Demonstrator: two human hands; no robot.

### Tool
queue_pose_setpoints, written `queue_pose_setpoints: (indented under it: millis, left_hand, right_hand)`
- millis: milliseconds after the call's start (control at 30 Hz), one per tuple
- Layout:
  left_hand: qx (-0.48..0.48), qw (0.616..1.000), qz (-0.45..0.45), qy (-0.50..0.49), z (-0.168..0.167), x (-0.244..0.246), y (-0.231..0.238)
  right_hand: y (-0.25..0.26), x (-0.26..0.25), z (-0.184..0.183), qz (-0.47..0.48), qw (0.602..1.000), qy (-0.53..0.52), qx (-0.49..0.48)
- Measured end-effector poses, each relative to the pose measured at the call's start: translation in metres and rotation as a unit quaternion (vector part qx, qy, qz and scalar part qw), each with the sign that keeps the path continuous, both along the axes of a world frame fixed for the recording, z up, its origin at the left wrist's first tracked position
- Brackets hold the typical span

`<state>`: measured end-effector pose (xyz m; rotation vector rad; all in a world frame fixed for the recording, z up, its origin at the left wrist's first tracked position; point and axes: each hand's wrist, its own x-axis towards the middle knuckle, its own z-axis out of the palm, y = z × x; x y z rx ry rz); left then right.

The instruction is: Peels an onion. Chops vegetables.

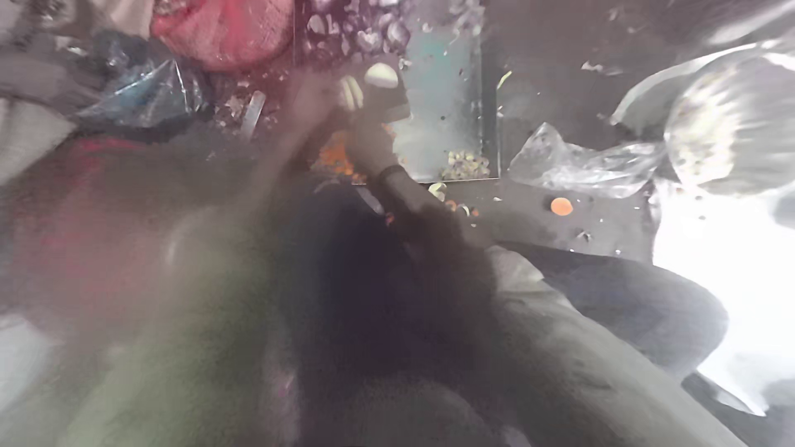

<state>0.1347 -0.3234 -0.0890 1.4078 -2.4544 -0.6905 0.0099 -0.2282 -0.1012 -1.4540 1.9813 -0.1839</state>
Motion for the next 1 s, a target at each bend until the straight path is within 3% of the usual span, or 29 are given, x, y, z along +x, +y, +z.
queue_pose_setpoints:
  millis: [67, 167, 267, 433, 600, 767, 1000]
  left_hand:
    - [0.001, 1.0, 0.01, 0.001, 0.001, 0.0, -0.003]
    - [0.001, 1.0, 0.024, 0.019, 0.001, 0.005, -0.004]
    - [0.006, 0.999, 0.022, 0.031, -0.002, 0.001, 0.0]
    - [0.034, 0.997, 0.051, 0.055, -0.001, 0.001, 0.002]
    - [0.025, 0.993, 0.037, 0.106, -0.006, -0.006, 0.003]
    - [0.044, 0.985, 0.009, 0.167, -0.022, -0.002, -0.001]
    - [-0.004, 0.999, -0.036, 0.035, -0.032, -0.03, -0.004]
  right_hand:
    - [0.011, 0.0, 0.013, -0.001, 1.0, 0.018, 0.001]
    - [0.051, 0.003, 0.061, -0.012, 0.997, -0.018, 0.071]
    - [0.077, 0.003, 0.057, -0.022, 0.999, 0.007, 0.039]
    - [0.052, -0.009, 0.045, -0.012, 0.995, 0.071, 0.063]
    - [0.106, -0.039, 0.033, -0.005, 0.998, 0.042, 0.04]
    - [0.15, -0.067, 0.04, -0.05, 0.995, -0.02, 0.082]
    - [0.175, -0.1, 0.034, -0.131, 0.986, -0.084, 0.062]
